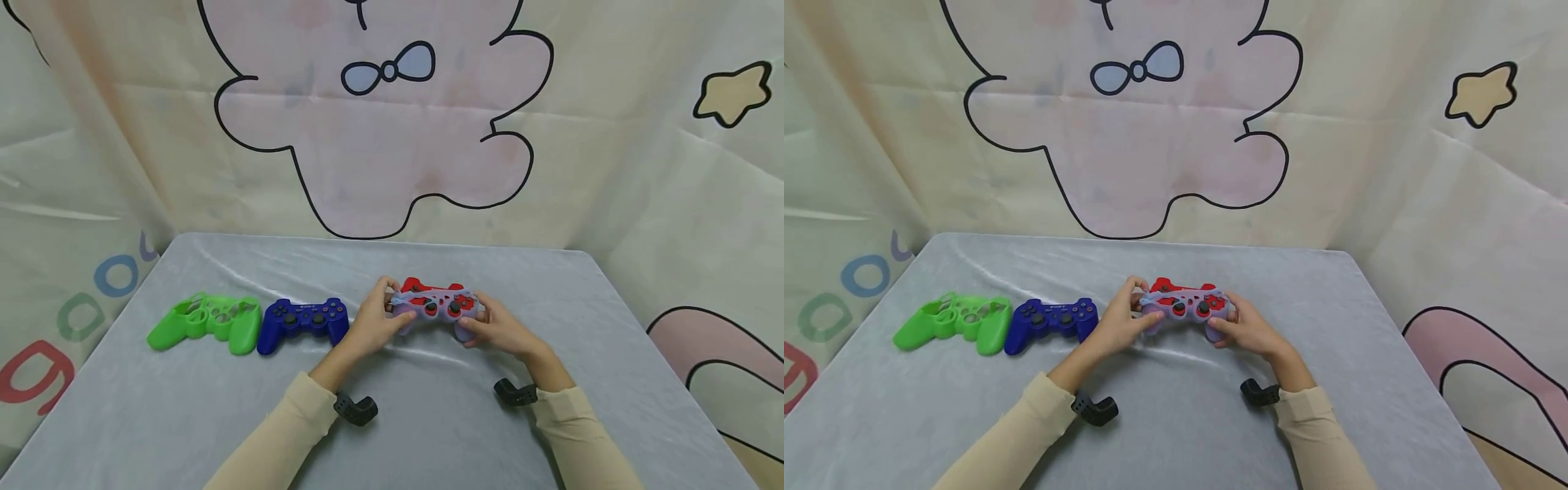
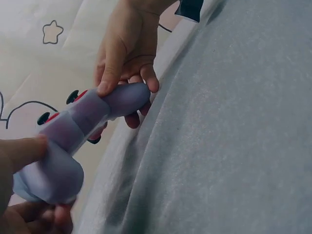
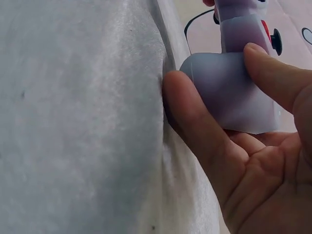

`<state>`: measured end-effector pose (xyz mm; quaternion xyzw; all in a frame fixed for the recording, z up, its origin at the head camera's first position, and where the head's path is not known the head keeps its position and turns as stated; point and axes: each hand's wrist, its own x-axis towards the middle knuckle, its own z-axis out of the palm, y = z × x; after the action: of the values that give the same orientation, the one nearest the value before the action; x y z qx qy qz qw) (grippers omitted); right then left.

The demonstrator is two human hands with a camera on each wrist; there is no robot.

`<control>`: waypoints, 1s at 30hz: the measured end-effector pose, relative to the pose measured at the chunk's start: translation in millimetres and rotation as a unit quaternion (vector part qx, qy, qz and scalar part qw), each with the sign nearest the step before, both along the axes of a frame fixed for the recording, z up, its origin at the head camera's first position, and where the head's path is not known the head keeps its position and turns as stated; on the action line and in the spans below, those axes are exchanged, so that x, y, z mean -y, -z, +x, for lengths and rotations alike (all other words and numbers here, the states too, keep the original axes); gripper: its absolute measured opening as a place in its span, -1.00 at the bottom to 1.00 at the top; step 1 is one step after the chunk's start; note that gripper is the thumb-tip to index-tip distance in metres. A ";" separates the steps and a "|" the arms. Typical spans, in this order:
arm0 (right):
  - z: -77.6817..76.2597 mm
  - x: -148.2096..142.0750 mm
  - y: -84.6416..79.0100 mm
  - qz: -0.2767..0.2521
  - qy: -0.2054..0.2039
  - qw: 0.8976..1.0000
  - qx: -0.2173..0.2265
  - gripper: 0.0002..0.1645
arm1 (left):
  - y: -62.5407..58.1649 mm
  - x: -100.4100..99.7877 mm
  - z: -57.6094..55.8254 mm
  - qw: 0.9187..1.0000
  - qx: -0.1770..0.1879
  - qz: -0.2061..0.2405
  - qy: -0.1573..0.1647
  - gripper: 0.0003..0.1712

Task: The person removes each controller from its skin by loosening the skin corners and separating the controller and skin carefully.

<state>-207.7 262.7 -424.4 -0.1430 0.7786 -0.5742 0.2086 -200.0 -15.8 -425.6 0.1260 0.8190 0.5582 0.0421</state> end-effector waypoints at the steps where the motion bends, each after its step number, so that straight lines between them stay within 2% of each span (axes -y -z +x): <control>1: 0.6 0.4 -0.3 0.006 0.005 1.000 0.002 -0.17 | -0.3 -0.1 1.1 1.000 0.001 -0.019 0.004 -0.37; 4: 2.4 0.8 -0.9 0.023 0.019 1.000 0.006 -0.12 | 2.1 0.2 3.9 0.997 -0.006 -0.072 0.024 -0.14; 6: 3.7 -0.3 -1.0 0.033 0.022 0.999 0.004 -0.06 | 4.7 0.6 4.6 0.995 -0.012 -0.092 0.034 -0.09; 8: 4.3 -1.2 -0.4 0.047 0.020 0.999 -0.007 -0.02 | 6.3 1.0 4.7 0.994 -0.014 -0.102 0.038 -0.10; 15: -0.7 -1.3 2.5 0.087 0.005 0.993 -0.077 -0.14 | 5.8 1.8 3.4 0.991 0.000 -0.123 0.044 -0.13; 22: -3.0 -1.5 3.3 0.103 -0.001 0.991 -0.086 -0.08 | 5.7 1.3 3.0 0.990 0.009 -0.137 0.040 -0.13; 30: -2.5 -1.9 2.5 0.121 -0.011 0.987 -0.105 -0.16 | 7.6 -0.8 4.0 0.986 -0.012 -0.162 0.044 -0.16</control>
<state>-210.3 264.6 -426.9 -0.1846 0.8582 -0.4554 0.1482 -196.0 -15.1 -433.2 0.1598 0.8926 0.4147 0.0763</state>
